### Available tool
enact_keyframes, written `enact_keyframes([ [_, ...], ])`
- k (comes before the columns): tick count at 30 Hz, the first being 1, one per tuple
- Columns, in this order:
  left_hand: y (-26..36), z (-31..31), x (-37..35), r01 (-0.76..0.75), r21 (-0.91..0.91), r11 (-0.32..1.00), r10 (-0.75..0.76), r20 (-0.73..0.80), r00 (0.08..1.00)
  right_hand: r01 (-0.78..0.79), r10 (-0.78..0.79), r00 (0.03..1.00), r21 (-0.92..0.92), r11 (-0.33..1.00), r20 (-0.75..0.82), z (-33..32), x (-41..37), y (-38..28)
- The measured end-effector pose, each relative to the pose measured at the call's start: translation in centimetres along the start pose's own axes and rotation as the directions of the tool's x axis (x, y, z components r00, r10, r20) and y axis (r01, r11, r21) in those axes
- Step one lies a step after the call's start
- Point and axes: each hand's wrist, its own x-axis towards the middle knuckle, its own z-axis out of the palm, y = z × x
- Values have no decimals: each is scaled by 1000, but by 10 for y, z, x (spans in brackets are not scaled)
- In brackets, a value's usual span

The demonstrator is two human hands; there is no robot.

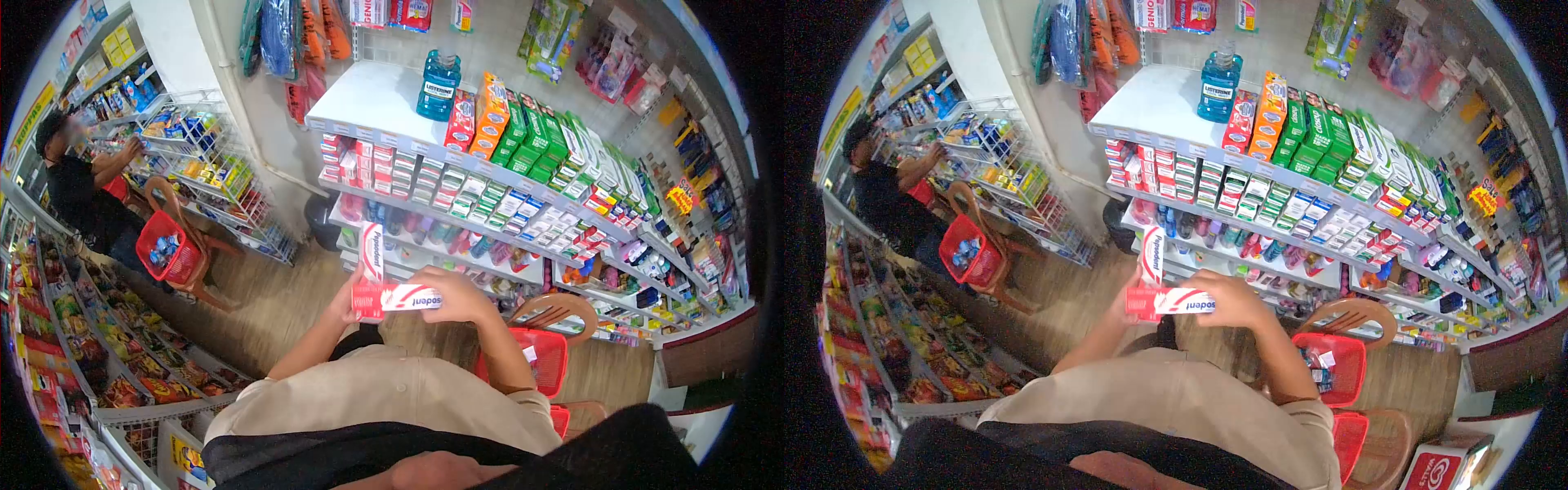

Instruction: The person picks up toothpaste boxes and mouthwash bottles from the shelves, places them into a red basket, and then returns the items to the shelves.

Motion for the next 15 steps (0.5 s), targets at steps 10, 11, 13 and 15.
enact_keyframes([
  [10, -31, 15, -20, 361, 165, 918, -367, 5, 930, 276, -218, 958, -403, 872, 186, 18, 37, 3],
  [11, -37, 5, -22, 322, 132, 937, -329, 33, 944, 261, -212, 964, -422, 869, 159, 23, 40, 6],
  [13, -45, -17, -26, 250, 131, 959, -250, -13, 968, 268, -208, 962, -465, 844, 177, 29, 44, 9],
  [15, -42, -19, -25, 203, 127, 971, -145, -363, 921, 151, -210, 975, -465, 873, -77, 46, 41, 17],
])
